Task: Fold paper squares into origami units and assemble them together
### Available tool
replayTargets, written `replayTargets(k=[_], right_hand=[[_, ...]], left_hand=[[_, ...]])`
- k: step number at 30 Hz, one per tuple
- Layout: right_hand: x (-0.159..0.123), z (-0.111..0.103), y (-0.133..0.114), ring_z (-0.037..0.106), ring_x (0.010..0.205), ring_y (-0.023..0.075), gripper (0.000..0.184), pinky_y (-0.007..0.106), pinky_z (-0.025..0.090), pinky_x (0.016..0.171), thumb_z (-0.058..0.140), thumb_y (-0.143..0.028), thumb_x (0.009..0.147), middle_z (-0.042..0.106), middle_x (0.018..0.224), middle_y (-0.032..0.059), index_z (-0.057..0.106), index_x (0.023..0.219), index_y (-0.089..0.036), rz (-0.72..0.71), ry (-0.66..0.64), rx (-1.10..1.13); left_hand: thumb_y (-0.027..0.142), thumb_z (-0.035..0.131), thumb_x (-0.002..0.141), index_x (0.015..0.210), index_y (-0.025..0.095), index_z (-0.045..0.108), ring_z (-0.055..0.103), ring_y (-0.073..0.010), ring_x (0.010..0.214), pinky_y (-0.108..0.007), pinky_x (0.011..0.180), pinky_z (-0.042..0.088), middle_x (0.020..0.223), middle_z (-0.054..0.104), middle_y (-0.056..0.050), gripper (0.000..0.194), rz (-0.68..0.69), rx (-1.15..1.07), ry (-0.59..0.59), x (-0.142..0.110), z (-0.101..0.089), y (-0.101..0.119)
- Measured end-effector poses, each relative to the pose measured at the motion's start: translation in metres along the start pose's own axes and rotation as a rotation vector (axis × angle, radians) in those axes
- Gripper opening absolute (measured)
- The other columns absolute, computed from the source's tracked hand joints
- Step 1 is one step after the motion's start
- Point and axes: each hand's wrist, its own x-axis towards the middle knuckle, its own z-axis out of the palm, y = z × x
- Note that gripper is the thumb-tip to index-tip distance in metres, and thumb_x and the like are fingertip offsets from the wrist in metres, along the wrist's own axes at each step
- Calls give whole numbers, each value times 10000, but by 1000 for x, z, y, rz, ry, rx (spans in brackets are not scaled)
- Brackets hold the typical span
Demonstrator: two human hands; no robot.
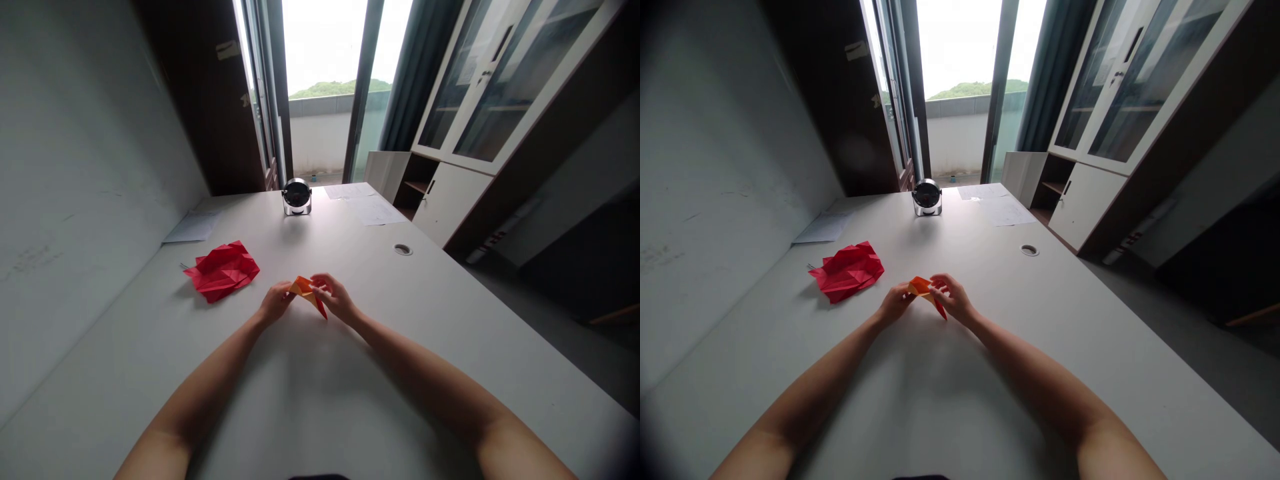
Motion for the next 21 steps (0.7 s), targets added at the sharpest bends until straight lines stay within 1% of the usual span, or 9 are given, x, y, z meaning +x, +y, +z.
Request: replayTargets(k=[2,5,7,9,12,15,21], right_hand=[[0,0,1,658,889,218,401,347,531,781,675,-539,857,694,998,57,639,1116,-235,19,-42,26],[1,-1,4,655,837,210,371,327,517,739,682,-542,851,692,936,52,646,1018,-213,48,-102,100],[2,-2,7,633,789,196,351,308,497,702,694,-532,841,672,875,41,640,938,-199,56,-124,144],[3,-2,11,591,740,174,336,284,465,666,710,-515,825,634,806,18,620,869,-193,53,-119,164],[3,-1,15,523,678,143,330,260,411,621,718,-492,815,569,724,-14,582,796,-192,56,-96,186],[3,0,15,516,683,141,301,260,401,631,727,-453,809,571,725,-14,584,787,-189,61,-92,244],[2,0,4,536,720,157,246,280,435,677,717,-413,811,613,763,9,626,806,-185,118,-117,372]], left_hand=[[351,651,894,856,235,773,566,-184,719,-272,653,414,832,691,-64,173,2,-17,-13,0,-1,2],[346,683,867,805,223,764,561,-181,721,-276,673,421,817,677,-63,160,-13,-62,-23,1,-1,2],[369,681,870,851,217,768,568,-180,738,-278,689,427,843,682,-64,176,-44,-114,-15,1,-1,1],[411,680,874,901,201,759,566,-174,739,-276,692,427,837,677,-57,226,-93,-197,10,0,-1,-1],[486,670,875,901,161,722,507,-139,670,-255,643,396,740,618,-22,331,-178,-346,18,-1,1,-3],[518,666,875,898,142,683,450,-109,641,-230,603,353,726,573,0,378,-231,-448,-11,-2,2,-4],[535,657,879,879,146,626,371,-80,581,-207,541,286,652,460,40,390,-305,-534,-79,-3,2,1]])
